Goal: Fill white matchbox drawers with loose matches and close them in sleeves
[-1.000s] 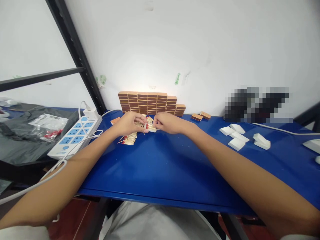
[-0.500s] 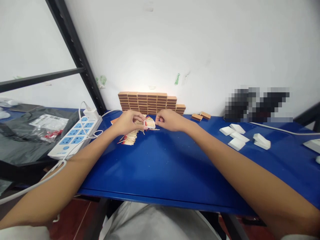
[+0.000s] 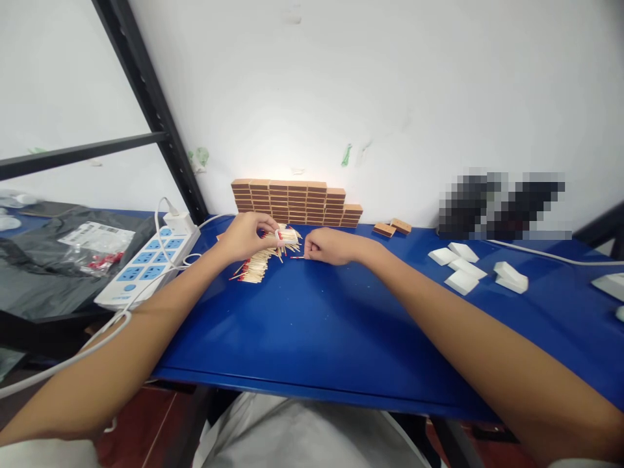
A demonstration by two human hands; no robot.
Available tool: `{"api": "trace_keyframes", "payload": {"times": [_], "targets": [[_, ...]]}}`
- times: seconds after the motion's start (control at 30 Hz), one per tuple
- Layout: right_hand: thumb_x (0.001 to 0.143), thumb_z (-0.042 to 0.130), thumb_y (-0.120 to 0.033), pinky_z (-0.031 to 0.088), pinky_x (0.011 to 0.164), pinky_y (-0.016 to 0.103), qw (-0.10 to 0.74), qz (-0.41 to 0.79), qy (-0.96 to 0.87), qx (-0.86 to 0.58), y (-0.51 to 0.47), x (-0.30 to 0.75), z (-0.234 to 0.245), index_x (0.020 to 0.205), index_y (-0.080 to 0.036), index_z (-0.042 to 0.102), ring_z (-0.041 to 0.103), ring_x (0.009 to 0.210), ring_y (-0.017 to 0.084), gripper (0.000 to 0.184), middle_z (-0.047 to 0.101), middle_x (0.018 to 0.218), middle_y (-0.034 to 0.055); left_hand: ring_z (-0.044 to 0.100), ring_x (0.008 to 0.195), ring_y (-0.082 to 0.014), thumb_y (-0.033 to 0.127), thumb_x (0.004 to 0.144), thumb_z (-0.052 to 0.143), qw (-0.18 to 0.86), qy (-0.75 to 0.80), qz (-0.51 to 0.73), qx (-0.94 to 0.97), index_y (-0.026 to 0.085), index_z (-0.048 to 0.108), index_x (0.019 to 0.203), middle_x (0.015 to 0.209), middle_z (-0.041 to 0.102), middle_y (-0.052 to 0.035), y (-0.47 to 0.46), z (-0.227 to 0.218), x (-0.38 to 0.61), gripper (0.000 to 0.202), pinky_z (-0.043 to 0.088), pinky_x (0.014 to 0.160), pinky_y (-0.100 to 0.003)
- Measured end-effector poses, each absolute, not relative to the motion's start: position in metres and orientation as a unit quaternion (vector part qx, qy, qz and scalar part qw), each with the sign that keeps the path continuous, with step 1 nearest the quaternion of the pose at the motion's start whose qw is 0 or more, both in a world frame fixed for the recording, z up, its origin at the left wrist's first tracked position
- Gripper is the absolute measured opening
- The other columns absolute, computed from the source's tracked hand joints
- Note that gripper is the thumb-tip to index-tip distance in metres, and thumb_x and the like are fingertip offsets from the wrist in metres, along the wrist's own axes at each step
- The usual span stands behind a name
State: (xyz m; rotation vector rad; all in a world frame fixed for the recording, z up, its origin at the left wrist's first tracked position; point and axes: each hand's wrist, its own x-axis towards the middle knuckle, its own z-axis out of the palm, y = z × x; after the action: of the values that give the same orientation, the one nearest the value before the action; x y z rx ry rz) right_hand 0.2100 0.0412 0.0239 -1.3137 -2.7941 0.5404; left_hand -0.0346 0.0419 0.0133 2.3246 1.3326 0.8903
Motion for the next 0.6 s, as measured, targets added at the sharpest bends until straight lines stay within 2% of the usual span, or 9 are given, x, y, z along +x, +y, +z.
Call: {"api": "trace_keyframes", "payload": {"times": [0.13, 0.3, 0.6], "targets": [[0.088, 0.061, -0.011, 0.04, 0.063, 0.025, 0.035, 0.163, -0.894, -0.416, 0.041, 0.212, 0.034, 0.093, -0.017, 0.076, 0.062, 0.072, 0.015, 0.017, 0.078, 0.088, 0.0049, 0.077, 0.097, -0.0274, 0.044, 0.066, 0.092, 0.183, 0.453, 0.305, 0.817, 0.019, 0.078, 0.092, 0.099, 0.081, -0.0083, 0.042, 0.013, -0.035, 0.039, 0.058, 0.085, -0.034], [0.091, 0.062, -0.018, 0.041, 0.067, 0.025, 0.113, 0.118, -0.885, -0.435, 0.046, 0.214, 0.031, 0.091, -0.017, 0.075, 0.065, 0.081, 0.017, 0.013, 0.077, 0.095, 0.0067, 0.077, 0.098, -0.0286, 0.045, 0.063, 0.093, 0.26, 0.444, 0.287, 0.808, 0.019, 0.078, 0.093, 0.099, 0.081, -0.0089, 0.037, 0.012, -0.029, 0.042, 0.059, 0.085, -0.036], [0.093, 0.062, -0.024, 0.036, 0.062, 0.026, 0.127, 0.119, -0.888, -0.427, 0.045, 0.211, 0.025, 0.089, -0.017, 0.07, 0.058, 0.071, 0.015, 0.011, 0.071, 0.086, 0.0048, 0.076, 0.102, -0.0293, 0.044, 0.062, 0.094, 0.324, 0.422, 0.288, 0.796, 0.018, 0.078, 0.095, 0.103, 0.081, -0.0109, 0.033, 0.013, -0.025, 0.045, 0.061, 0.084, -0.036]]}}
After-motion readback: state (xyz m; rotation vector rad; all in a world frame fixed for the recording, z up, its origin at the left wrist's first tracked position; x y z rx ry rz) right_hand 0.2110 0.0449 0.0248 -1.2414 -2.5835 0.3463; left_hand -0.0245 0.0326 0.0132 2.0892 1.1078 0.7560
